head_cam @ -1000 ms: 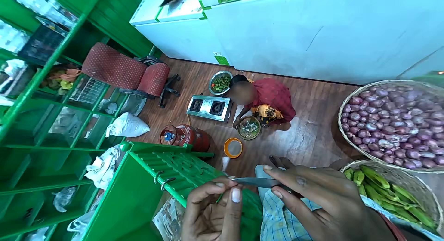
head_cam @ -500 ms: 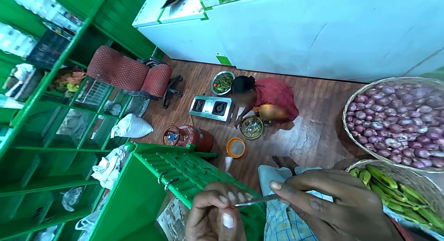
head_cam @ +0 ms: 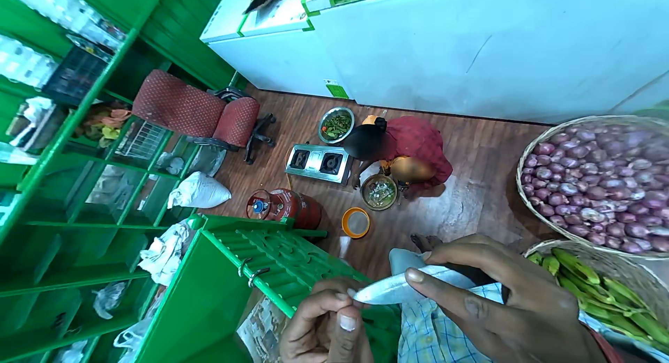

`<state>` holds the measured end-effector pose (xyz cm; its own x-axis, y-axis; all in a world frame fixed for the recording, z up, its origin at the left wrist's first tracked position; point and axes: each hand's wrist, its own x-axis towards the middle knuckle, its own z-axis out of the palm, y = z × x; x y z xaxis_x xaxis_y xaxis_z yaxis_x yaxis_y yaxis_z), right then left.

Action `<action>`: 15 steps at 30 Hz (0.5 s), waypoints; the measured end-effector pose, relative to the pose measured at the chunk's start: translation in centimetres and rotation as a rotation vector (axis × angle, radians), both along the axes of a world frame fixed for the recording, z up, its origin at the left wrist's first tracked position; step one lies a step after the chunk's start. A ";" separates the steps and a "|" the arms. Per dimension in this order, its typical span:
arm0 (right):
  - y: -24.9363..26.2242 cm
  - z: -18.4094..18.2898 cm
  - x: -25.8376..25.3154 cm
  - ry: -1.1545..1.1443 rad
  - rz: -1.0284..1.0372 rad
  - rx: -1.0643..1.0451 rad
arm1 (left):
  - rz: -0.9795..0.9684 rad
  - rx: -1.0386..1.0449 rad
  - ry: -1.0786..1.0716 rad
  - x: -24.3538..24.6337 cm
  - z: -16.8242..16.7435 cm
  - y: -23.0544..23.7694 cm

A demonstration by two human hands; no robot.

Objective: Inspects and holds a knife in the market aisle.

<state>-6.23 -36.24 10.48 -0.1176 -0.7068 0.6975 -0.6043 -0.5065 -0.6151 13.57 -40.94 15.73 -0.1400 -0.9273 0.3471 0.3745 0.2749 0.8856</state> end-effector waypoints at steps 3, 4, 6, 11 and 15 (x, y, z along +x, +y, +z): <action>0.1 0.0 -0.1 0.008 -0.005 0.013 | 0.009 -0.006 -0.015 0.0 0.0 0.1; 0.1 0.0 -0.1 0.001 0.003 0.015 | 0.017 -0.010 -0.017 0.0 0.0 0.1; 0.1 0.0 -0.1 -0.011 0.014 0.015 | 0.026 -0.020 -0.033 0.0 0.0 0.1; 0.2 0.1 0.0 -0.043 0.045 0.022 | 0.031 -0.029 -0.047 -0.2 -0.1 0.1; 0.2 0.2 0.0 -0.038 0.060 0.036 | 0.023 -0.037 -0.059 -0.3 -0.2 0.0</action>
